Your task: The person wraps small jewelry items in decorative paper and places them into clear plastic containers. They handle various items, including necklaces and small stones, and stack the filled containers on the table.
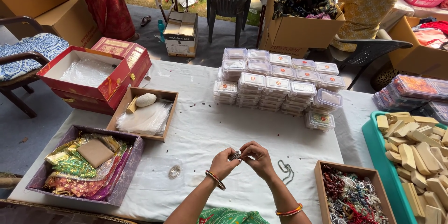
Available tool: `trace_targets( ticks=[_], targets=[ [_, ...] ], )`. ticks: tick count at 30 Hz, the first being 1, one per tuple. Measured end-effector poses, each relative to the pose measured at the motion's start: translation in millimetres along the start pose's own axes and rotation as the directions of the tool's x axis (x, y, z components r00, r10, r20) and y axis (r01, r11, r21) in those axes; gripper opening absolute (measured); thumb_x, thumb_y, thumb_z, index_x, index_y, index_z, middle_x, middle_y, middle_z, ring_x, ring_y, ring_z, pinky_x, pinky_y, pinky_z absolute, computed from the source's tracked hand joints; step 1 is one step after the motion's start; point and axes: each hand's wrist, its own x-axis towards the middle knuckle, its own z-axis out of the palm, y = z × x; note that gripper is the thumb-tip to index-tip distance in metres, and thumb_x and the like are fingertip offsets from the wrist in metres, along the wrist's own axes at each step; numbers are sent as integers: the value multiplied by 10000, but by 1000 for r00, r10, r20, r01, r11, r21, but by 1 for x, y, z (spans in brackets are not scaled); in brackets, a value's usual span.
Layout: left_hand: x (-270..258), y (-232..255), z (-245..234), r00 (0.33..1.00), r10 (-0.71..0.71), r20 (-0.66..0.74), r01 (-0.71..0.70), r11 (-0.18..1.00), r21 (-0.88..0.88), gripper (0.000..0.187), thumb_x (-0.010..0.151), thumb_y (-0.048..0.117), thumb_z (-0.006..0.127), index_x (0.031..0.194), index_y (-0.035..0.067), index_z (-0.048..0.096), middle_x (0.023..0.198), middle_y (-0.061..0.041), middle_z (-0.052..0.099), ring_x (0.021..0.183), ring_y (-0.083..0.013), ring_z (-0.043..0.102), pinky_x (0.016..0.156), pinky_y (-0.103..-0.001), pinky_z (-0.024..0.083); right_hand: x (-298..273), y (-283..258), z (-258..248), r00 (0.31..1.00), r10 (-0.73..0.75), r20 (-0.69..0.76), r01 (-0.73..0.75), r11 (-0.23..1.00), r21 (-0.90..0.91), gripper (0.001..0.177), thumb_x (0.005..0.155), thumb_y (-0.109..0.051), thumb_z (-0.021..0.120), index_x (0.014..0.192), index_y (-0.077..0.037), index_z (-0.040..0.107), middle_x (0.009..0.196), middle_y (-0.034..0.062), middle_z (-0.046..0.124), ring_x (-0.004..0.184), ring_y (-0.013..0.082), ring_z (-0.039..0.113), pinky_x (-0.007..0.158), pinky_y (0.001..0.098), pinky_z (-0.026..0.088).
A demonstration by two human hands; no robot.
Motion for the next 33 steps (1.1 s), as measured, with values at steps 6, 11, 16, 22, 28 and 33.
trace_targets(
  ticks=[6, 11, 16, 22, 28, 33],
  targets=[
    [10, -22, 1, 962, -111, 248, 224, 840, -494, 99, 846, 205, 687, 886, 119, 658, 790, 23, 658, 738, -77, 553, 682, -269, 435, -6, -28, 2, 969, 200, 145, -241, 896, 373, 270, 858, -46, 726, 1126, -75, 714, 1155, 67, 728, 1054, 151, 719, 942, 295, 629],
    [10, -24, 2, 958, -144, 247, 247, 853, -460, 106, 855, 225, 661, 890, 125, 668, 810, 17, 688, 750, -81, 568, 696, -273, 446, -13, 8, 12, 966, 221, 136, -258, 863, 435, 264, 916, -76, 710, 1173, -17, 724, 1071, 92, 762, 993, 168, 735, 917, 308, 630],
    [1, -11, 10, 992, -105, 73, 116, 979, -170, 185, 909, 244, 564, 927, 70, 625, 870, -40, 685, 806, -171, 605, 758, -360, 495, -15, 22, 20, 977, 209, -35, -189, 935, 301, 119, 891, -46, 745, 1006, -18, 732, 902, 50, 738, 819, 109, 694, 760, 268, 601],
    [4, -17, 26, 999, -52, 1, 52, 998, 24, 178, 911, 217, 537, 1011, 99, 626, 1069, -64, 595, 1060, -265, 473, 944, -409, 416, -16, 24, 18, 987, 47, -155, -53, 998, -33, 101, 807, -43, 765, 885, -56, 702, 807, 9, 708, 727, 85, 646, 689, 249, 557],
    [6, -9, 9, 992, -92, 83, 104, 981, -164, 172, 902, 218, 604, 964, 81, 687, 1104, -40, 517, 1013, -205, 474, 917, -375, 438, -15, 23, 18, 983, -73, -166, 54, 992, -113, 96, 812, -39, 749, 879, -48, 681, 853, 23, 704, 778, 104, 682, 742, 264, 591],
    [14, -25, -1, 975, -104, 195, 160, 941, -298, 217, 898, 210, 575, 1007, 65, 696, 951, -26, 685, 846, -117, 626, 779, -308, 521, -5, -2, 26, 996, 80, -43, -70, 978, 198, 243, 865, -4, 666, 1103, -33, 703, 1098, 22, 693, 941, 124, 703, 818, 294, 630]
  ],
)
